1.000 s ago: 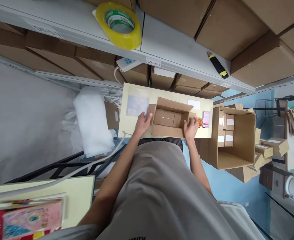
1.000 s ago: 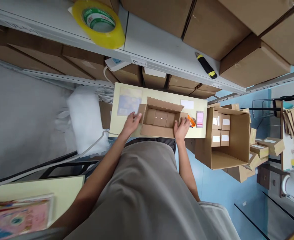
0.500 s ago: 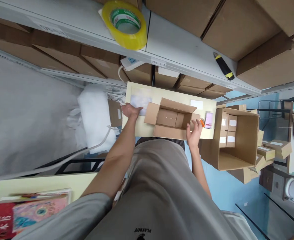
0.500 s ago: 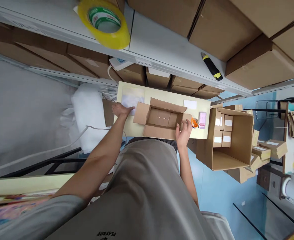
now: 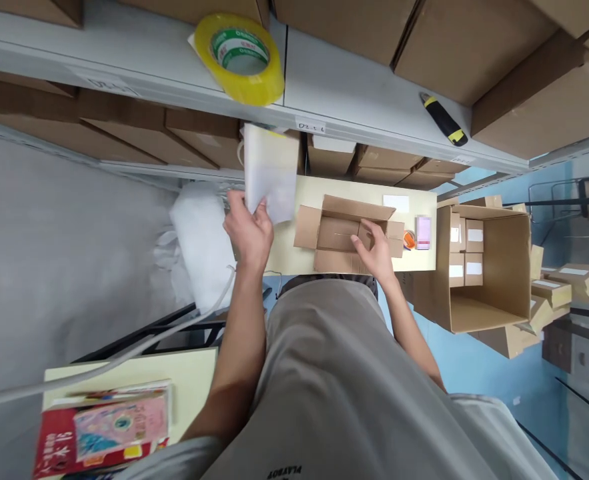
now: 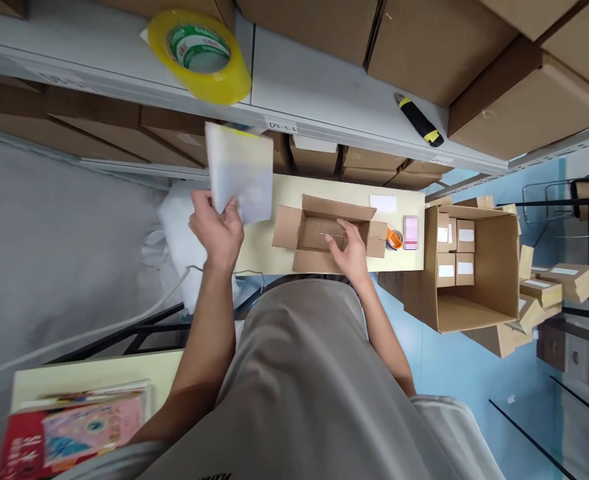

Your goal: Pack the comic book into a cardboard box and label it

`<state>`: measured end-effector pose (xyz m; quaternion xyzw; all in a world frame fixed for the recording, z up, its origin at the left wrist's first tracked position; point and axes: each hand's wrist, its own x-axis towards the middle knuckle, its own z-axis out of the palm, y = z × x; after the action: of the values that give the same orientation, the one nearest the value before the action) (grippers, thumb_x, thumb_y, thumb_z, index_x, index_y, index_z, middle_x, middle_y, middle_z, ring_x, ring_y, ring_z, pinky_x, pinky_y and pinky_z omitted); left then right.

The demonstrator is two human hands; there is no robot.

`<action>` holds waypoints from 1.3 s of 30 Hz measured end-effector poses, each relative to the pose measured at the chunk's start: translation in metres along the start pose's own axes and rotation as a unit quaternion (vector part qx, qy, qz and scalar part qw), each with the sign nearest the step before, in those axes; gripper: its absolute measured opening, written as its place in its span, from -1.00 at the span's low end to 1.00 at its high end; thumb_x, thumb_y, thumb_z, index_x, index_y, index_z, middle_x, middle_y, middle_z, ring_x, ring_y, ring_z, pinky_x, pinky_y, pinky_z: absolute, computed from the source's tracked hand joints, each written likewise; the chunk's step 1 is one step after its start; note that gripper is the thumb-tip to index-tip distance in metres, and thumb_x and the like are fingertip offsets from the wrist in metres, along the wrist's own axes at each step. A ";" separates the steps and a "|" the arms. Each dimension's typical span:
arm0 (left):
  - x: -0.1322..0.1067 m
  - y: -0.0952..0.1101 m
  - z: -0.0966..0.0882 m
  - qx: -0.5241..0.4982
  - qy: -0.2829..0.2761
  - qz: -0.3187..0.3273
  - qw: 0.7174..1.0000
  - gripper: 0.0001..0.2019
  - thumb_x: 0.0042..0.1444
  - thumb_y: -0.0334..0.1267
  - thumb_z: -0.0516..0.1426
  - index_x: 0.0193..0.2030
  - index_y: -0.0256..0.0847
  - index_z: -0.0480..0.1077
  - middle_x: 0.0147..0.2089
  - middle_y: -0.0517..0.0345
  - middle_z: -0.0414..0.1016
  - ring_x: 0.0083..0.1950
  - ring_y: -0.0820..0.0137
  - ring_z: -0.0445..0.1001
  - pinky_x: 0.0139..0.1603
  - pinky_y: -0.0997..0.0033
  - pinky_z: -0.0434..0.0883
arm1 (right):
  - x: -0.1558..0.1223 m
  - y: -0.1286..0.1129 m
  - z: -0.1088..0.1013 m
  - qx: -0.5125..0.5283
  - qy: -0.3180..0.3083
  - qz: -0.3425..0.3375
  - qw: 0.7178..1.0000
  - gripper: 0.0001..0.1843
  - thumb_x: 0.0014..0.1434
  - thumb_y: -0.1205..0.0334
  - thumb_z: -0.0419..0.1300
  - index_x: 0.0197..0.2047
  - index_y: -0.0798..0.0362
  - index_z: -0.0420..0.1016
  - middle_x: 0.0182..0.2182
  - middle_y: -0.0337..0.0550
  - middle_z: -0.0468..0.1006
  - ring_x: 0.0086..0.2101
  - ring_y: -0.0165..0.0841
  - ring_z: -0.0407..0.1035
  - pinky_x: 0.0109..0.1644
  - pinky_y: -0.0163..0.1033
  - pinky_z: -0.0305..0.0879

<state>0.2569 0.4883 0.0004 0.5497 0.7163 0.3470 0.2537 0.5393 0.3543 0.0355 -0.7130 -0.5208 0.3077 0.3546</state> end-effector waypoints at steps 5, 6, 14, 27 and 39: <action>-0.039 0.042 -0.015 -0.240 -0.057 0.060 0.967 -0.50 0.33 0.23 0.39 0.01 -0.12 0.37 -0.05 0.06 0.61 0.06 0.14 0.69 0.23 0.14 0.63 | 0.028 -0.046 0.011 0.186 -0.045 0.028 0.981 0.11 0.32 -0.49 0.41 0.67 -0.06 0.24 0.57 0.19 0.42 0.51 -0.02 0.41 0.61 0.13 0.40; -0.047 0.048 -0.011 -0.291 -0.097 0.045 0.951 -0.45 0.29 0.27 0.41 0.01 -0.12 0.38 -0.04 0.06 0.63 0.04 0.17 0.70 0.20 0.17 0.64 | 0.031 -0.053 0.010 0.210 -0.045 0.036 0.976 0.17 0.26 -0.52 0.45 0.67 -0.06 0.24 0.57 0.17 0.43 0.51 -0.01 0.41 0.61 0.14 0.41; -0.085 0.054 0.018 -0.422 -0.401 -0.132 0.802 -0.24 0.07 0.23 0.57 0.24 -0.18 0.53 0.20 -0.16 0.77 0.23 -0.01 0.75 0.31 0.05 0.68 | 0.004 -0.057 -0.011 0.228 -0.022 0.109 0.967 -0.15 0.12 -0.51 0.53 0.12 0.06 0.70 0.08 0.03 0.81 0.11 0.01 0.68 0.29 0.11 0.67; -0.092 0.060 0.026 -0.426 -0.455 -0.105 0.775 -0.30 0.11 0.21 0.57 0.25 -0.20 0.68 0.31 -0.19 0.75 0.45 -0.07 0.63 0.57 -0.08 0.50 | -0.045 -0.022 -0.023 0.226 0.030 0.170 0.959 -0.19 0.00 -0.53 0.55 -0.08 0.09 0.83 -0.05 0.05 0.85 0.01 0.03 0.71 0.17 0.08 0.70; -0.086 0.050 0.023 -0.382 -0.460 -0.038 0.801 -0.32 0.15 0.27 0.53 0.19 -0.20 0.67 0.23 -0.21 0.77 0.37 -0.03 0.69 0.51 -0.10 0.57 | -0.044 -0.027 -0.030 0.215 0.007 0.139 0.967 -0.19 0.04 -0.53 0.54 0.01 0.04 0.84 0.04 0.04 0.86 0.10 0.04 0.72 0.30 0.13 0.66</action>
<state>0.3275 0.4180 0.0230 0.4758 0.3455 0.2889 0.7555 0.5380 0.3123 0.0776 -0.6876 -0.3354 0.4535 0.4572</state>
